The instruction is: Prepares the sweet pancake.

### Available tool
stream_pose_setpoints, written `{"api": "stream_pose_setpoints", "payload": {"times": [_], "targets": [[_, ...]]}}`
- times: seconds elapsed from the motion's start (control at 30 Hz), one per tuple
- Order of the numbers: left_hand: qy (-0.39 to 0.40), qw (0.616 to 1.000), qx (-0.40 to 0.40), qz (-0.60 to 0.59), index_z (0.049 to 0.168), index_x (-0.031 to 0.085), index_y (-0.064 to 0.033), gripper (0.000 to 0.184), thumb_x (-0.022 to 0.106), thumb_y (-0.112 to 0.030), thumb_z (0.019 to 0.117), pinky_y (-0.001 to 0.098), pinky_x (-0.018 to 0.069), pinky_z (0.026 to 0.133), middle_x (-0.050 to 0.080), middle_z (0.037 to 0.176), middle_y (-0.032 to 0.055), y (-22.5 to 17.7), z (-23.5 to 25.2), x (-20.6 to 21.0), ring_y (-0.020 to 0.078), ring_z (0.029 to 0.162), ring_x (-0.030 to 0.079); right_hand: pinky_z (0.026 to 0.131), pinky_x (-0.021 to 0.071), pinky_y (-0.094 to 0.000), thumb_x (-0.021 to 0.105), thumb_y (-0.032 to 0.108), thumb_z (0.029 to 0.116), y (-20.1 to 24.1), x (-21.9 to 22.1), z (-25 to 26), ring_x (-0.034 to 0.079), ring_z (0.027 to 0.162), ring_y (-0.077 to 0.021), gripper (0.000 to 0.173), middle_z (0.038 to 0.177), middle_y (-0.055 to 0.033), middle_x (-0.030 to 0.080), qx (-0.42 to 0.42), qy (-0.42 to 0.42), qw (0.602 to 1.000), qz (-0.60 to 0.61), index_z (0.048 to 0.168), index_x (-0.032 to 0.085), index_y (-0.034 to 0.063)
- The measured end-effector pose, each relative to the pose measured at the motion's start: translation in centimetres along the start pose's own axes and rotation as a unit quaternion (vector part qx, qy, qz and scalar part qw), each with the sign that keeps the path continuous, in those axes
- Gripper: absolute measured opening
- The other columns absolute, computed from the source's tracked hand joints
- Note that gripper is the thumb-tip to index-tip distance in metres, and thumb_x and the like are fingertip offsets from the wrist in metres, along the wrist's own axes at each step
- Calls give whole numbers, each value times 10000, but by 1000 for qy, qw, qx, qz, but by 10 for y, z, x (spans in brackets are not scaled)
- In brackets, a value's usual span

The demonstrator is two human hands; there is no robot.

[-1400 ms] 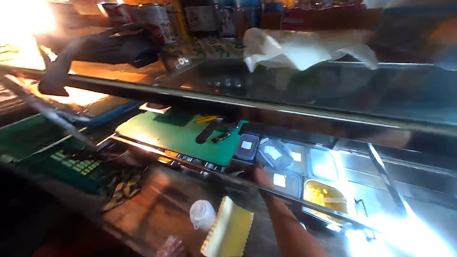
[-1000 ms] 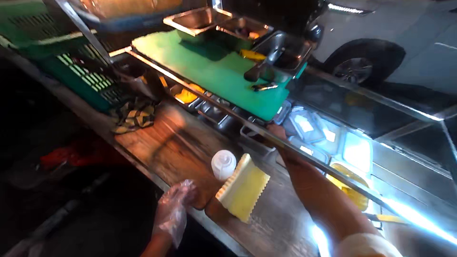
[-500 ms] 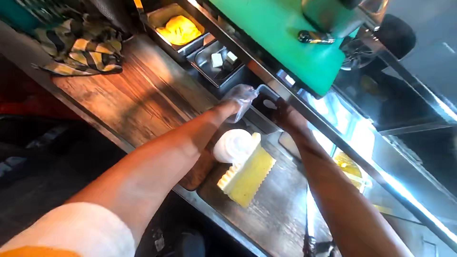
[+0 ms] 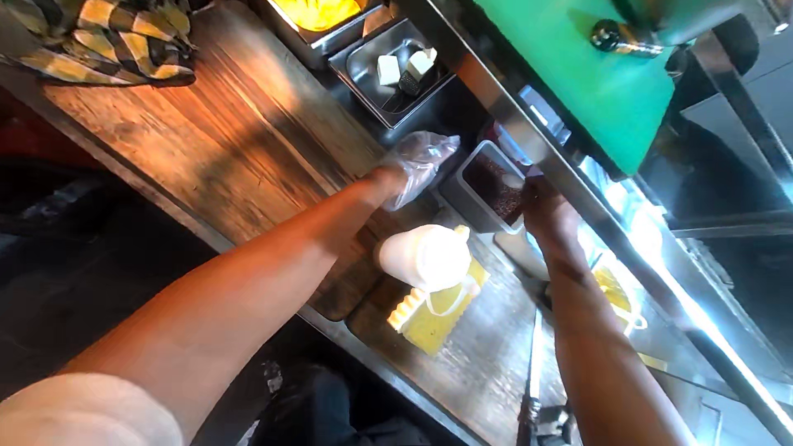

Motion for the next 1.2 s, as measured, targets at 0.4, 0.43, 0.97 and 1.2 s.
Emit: {"api": "stream_pose_setpoints", "payload": {"times": [0.4, 0.43, 0.97, 1.2], "targets": [[-138, 868, 97, 466, 1437, 593, -162, 547, 411, -500, 1048, 538, 170, 1274, 516, 1539, 93, 94, -145, -100, 297, 1507, 364, 983, 481, -665, 563, 199, 1028, 28, 12, 2, 663, 1138, -434, 280, 1169, -253, 708, -7, 46, 999, 26, 1138, 734, 7], [-138, 871, 99, 462, 1440, 590, -171, 549, 412, -505, 1043, 542, 159, 1274, 516, 1541, 79, 95, -149, -100, 291, 1513, 353, 974, 483, -660, 572, 200, 1024, 29, 14, 5, 667, 1125, -427, 275, 1153, -253, 710, -1, 61, 997, 46, 1116, 734, -2], [-148, 878, 89, 446, 1418, 605, -158, 511, 424, -471, 1057, 535, 184, 1272, 513, 1546, 53, 95, -153, -96, 277, 1516, 349, 426, 385, -209, 654, 41, 914, -22, 36, -7, 453, 458, -52, 117, 624, 8, 598, 157, -8, 819, 551, 799, 661, 65], [-152, 876, 93, 449, 1392, 622, -153, 496, 445, -470, 1055, 547, 183, 1269, 527, 1531, 67, 97, -151, -98, 294, 1509, 360, 409, 384, -164, 624, 50, 970, -10, 8, -72, 468, 465, -20, 110, 691, 6, 642, 147, -49, 791, 591, 885, 693, 48]]}}
Point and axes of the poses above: each hand's wrist, its own z-axis towards the middle knuckle, its own x-axis out of the palm, y = z × x, the point moved 5 cm from there along z, towards the middle knuckle
